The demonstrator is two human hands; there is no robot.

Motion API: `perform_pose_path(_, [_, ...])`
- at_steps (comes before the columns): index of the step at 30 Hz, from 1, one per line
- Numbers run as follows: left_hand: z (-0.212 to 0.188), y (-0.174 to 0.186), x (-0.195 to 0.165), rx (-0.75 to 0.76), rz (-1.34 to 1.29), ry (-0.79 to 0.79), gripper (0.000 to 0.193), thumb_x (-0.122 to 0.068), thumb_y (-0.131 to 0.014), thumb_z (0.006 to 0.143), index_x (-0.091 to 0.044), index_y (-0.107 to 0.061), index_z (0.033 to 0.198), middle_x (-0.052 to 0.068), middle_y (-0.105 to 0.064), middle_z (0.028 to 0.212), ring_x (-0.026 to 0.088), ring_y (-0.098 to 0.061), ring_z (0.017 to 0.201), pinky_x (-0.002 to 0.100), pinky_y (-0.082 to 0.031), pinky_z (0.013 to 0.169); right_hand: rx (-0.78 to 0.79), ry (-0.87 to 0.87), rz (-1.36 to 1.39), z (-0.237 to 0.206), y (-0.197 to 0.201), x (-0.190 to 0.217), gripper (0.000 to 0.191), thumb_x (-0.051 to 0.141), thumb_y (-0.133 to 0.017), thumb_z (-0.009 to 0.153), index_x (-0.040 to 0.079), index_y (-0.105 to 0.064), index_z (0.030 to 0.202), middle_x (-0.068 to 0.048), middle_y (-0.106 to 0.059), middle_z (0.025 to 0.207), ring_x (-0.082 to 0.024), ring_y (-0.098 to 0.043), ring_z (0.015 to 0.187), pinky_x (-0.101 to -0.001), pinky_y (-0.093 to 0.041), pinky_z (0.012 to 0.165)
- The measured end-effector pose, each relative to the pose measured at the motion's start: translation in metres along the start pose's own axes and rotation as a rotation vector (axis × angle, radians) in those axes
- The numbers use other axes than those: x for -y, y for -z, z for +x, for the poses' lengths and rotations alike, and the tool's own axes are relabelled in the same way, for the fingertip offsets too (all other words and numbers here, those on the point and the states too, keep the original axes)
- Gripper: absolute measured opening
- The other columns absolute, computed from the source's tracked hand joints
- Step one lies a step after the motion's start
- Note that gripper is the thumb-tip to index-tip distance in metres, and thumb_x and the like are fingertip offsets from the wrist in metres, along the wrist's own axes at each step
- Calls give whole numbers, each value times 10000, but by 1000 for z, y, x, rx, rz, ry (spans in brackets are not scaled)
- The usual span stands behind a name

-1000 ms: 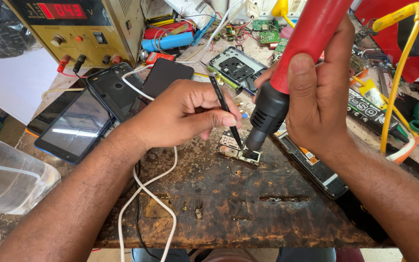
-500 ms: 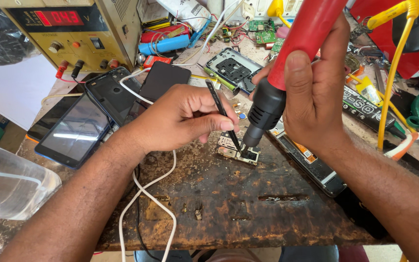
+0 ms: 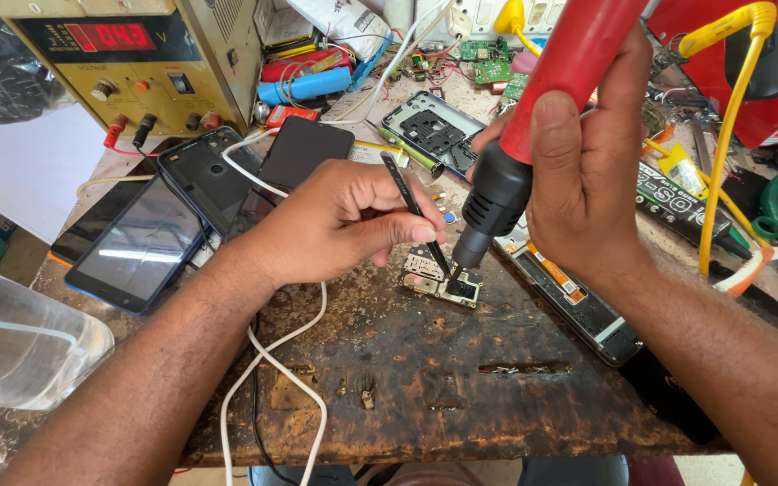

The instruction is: The person disassembles a smartphone, removes the motherboard, and uses a hot air gun and tweezers to rework solder joints on the board. The person then reassembles the phone and tests it by connecting a charger.

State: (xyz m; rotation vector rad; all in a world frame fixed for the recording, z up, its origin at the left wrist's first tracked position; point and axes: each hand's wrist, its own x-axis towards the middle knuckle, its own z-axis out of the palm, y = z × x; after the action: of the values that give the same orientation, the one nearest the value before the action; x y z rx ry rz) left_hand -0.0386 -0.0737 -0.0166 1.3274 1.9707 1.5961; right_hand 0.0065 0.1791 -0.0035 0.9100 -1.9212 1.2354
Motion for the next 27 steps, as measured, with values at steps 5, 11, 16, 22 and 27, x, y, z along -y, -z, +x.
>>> perform_pose_path(5, [1,-1,1,-20,24,-2,154,-148,-671,1014,-46,-704,1124,22,-796,995,16,-637,673,214,-551,571,-19,-18,46,0,0,0,554,413,-436,1287,65,-139,1600,-141,-467,1366,-189,-696,883,-307,-660,808])
perform_pose_path(11, [2,-5,1,-9,-5,-28,143,-154,-663,1028,-51,-693,1124,23,-791,1012,15,-647,698,213,-553,578,-23,-26,24,0,2,0,552,403,-440,1281,60,-148,1601,-119,-440,1398,-198,-672,1037,-312,-667,838])
perform_pose_path(16, [1,-7,0,3,-21,-7,157,-163,-657,1023,-57,-685,1134,23,-786,996,16,-640,671,209,-546,572,-22,-23,13,3,1,3,543,394,-437,1270,62,-155,1594,-109,-429,1413,-197,-670,1092,-317,-669,845])
perform_pose_path(22, [1,-8,-2,-11,8,-10,159,-162,-658,1025,-58,-695,1140,24,-782,978,16,-653,684,209,-555,571,-21,-38,-4,5,2,8,558,398,-427,1224,55,-152,1567,-117,-428,1430,-192,-687,1065,-317,-688,846])
perform_pose_path(27, [2,-9,-2,-45,41,-36,147,-162,-662,1023,-61,-709,1118,19,-786,967,17,-664,677,210,-561,558,-14,-13,-16,5,3,6,530,394,-421,1261,65,-161,1585,-116,-418,1460,-210,-667,1164,-318,-709,855])
